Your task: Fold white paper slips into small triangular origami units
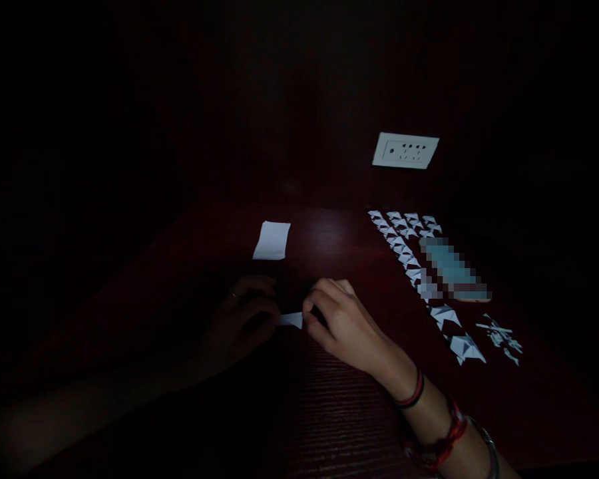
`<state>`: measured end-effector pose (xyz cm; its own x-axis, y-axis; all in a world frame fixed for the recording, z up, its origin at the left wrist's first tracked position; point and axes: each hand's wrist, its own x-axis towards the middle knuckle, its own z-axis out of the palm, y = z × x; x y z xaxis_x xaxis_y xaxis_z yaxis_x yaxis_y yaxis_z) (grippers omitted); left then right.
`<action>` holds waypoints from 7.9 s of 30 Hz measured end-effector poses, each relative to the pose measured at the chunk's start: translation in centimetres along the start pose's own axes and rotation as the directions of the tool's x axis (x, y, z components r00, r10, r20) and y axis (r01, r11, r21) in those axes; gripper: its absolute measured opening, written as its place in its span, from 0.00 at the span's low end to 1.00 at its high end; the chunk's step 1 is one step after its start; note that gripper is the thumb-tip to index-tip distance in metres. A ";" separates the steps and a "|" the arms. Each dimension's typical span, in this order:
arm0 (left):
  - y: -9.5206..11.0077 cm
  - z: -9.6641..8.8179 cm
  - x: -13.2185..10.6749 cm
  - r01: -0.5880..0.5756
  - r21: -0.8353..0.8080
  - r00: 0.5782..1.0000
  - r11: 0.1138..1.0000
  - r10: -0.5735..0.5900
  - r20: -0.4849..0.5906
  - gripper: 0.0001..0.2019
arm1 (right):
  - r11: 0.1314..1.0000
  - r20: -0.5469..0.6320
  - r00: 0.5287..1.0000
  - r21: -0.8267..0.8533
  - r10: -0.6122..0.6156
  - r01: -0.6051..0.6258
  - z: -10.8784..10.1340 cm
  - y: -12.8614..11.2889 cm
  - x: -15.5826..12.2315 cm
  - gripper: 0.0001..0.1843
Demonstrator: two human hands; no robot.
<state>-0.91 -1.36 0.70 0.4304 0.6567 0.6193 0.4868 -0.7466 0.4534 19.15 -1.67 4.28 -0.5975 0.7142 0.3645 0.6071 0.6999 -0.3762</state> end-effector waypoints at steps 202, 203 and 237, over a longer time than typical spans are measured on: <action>-0.2 0.1 0.7 0.148 -0.132 0.985 0.980 -0.133 0.112 0.05 | 0.952 -0.084 0.981 0.266 0.176 -0.149 2.0 -0.2 0.3 0.08; -0.3 0.1 0.6 0.153 -0.129 0.983 0.980 -0.137 0.126 0.04 | 0.942 -0.092 0.973 0.282 0.213 -0.180 2.1 0.0 0.3 0.09; -1.9 0.9 0.2 -0.234 0.223 0.956 0.946 0.182 0.228 0.05 | 0.843 0.204 0.948 -0.438 -0.246 0.313 2.4 1.9 0.0 0.09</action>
<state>-1.12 0.28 -0.60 0.6740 0.5162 0.5285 0.5297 -0.8363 0.1414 19.03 -0.38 1.54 -0.8225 0.5037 0.2642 0.5538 0.8150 0.1703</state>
